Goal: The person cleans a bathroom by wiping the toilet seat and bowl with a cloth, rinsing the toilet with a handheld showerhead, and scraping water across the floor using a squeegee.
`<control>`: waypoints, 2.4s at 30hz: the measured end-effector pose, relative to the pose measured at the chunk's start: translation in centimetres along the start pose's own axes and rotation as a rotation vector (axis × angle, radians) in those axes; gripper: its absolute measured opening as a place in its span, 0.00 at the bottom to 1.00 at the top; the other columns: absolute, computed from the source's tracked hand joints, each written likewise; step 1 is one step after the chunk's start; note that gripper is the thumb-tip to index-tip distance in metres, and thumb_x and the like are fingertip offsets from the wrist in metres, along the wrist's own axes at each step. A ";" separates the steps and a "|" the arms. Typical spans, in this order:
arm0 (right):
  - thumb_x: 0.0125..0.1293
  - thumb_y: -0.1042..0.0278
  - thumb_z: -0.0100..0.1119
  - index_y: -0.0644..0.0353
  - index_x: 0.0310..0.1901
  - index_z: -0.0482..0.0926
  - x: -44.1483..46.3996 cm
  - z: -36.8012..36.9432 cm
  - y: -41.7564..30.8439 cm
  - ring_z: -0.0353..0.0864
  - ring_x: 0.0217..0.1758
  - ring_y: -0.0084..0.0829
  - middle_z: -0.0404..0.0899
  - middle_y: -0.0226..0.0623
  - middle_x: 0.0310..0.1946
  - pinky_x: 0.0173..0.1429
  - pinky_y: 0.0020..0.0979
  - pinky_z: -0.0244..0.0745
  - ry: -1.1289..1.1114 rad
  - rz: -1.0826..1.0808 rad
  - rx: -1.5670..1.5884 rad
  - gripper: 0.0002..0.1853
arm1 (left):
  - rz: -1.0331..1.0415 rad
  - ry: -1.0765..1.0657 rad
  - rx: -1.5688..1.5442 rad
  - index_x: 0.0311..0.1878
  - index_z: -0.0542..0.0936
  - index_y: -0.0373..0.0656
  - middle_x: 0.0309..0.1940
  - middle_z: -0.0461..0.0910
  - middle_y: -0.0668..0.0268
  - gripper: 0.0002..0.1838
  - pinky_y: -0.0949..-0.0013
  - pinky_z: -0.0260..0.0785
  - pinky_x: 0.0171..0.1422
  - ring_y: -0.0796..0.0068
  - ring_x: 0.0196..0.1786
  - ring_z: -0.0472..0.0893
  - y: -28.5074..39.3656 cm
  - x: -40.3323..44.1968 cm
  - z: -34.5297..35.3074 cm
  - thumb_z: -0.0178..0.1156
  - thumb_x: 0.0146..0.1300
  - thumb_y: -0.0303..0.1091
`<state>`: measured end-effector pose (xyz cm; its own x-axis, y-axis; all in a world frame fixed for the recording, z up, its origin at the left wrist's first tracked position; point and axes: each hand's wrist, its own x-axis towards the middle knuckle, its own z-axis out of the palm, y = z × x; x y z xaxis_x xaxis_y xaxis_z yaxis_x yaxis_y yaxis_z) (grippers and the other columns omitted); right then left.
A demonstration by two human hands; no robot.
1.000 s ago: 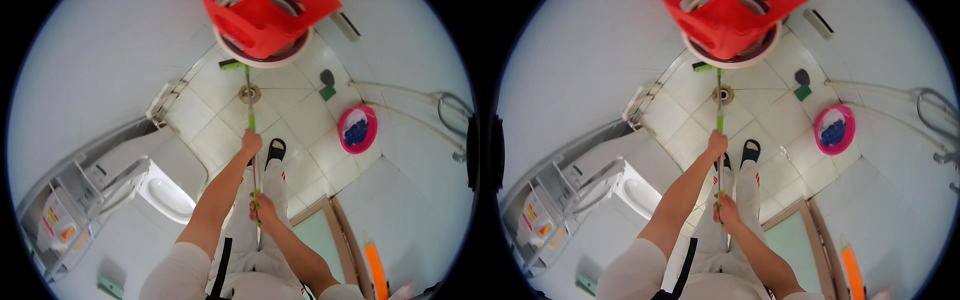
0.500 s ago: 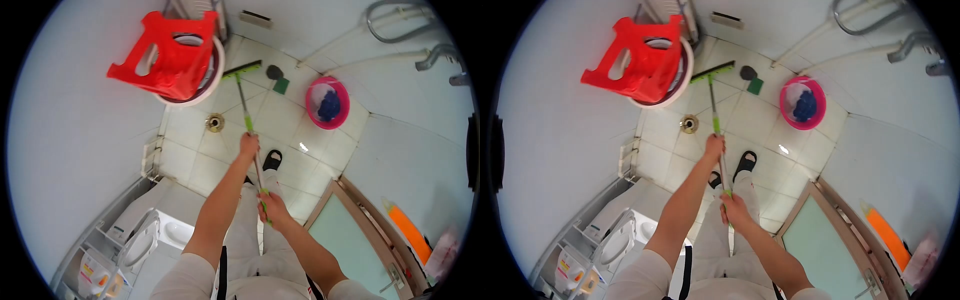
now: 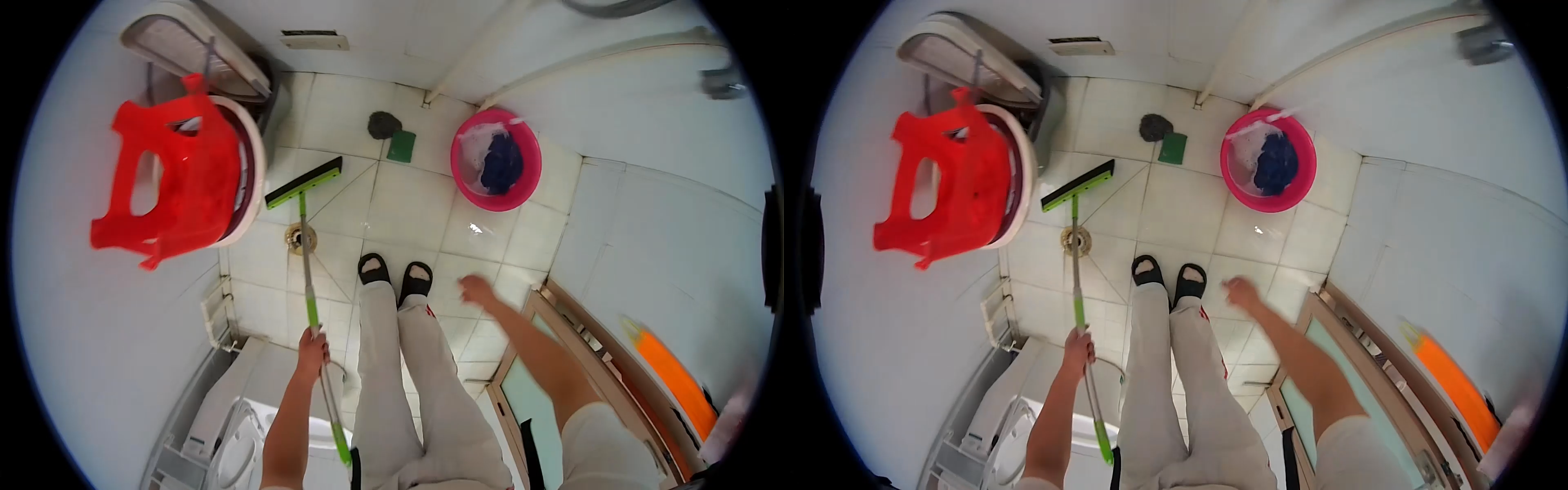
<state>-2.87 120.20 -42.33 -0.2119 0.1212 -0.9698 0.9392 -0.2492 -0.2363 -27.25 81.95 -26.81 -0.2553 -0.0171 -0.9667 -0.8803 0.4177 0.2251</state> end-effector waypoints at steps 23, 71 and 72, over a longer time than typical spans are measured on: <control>0.54 0.76 0.51 0.60 0.48 0.75 22.0 -5.6 -11.7 0.78 0.50 0.53 0.79 0.55 0.44 0.53 0.47 0.75 0.495 -0.291 -1.009 0.18 | 0.108 0.094 0.288 0.55 0.68 0.39 0.19 0.69 0.71 0.13 0.74 0.61 0.23 0.83 0.20 0.67 -5.4 9.3 -4.0 0.47 0.70 0.33; 0.72 0.54 0.42 0.57 0.44 0.70 -30.7 16.0 -8.3 0.61 0.15 0.24 0.66 0.28 0.19 0.20 0.28 0.59 -0.496 0.474 1.058 0.15 | 0.087 0.084 0.435 0.32 0.76 0.37 0.16 0.74 0.59 0.23 0.59 0.70 0.22 0.64 0.18 0.78 -0.9 4.1 15.6 0.47 0.67 0.50; 0.73 0.53 0.41 0.57 0.43 0.70 -32.9 15.7 -5.7 0.61 0.15 0.24 0.65 0.28 0.19 0.20 0.28 0.59 -0.485 0.559 1.049 0.15 | 0.015 0.072 0.454 0.35 0.77 0.31 0.23 0.80 0.49 0.21 0.53 0.75 0.35 0.53 0.28 0.83 -2.6 -0.3 16.4 0.48 0.65 0.44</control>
<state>-5.52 102.51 -10.01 -0.1438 -0.5502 -0.8225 0.3174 -0.8129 0.4883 -18.28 95.76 -29.10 -0.3085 -0.0644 -0.9491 -0.6157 0.7740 0.1476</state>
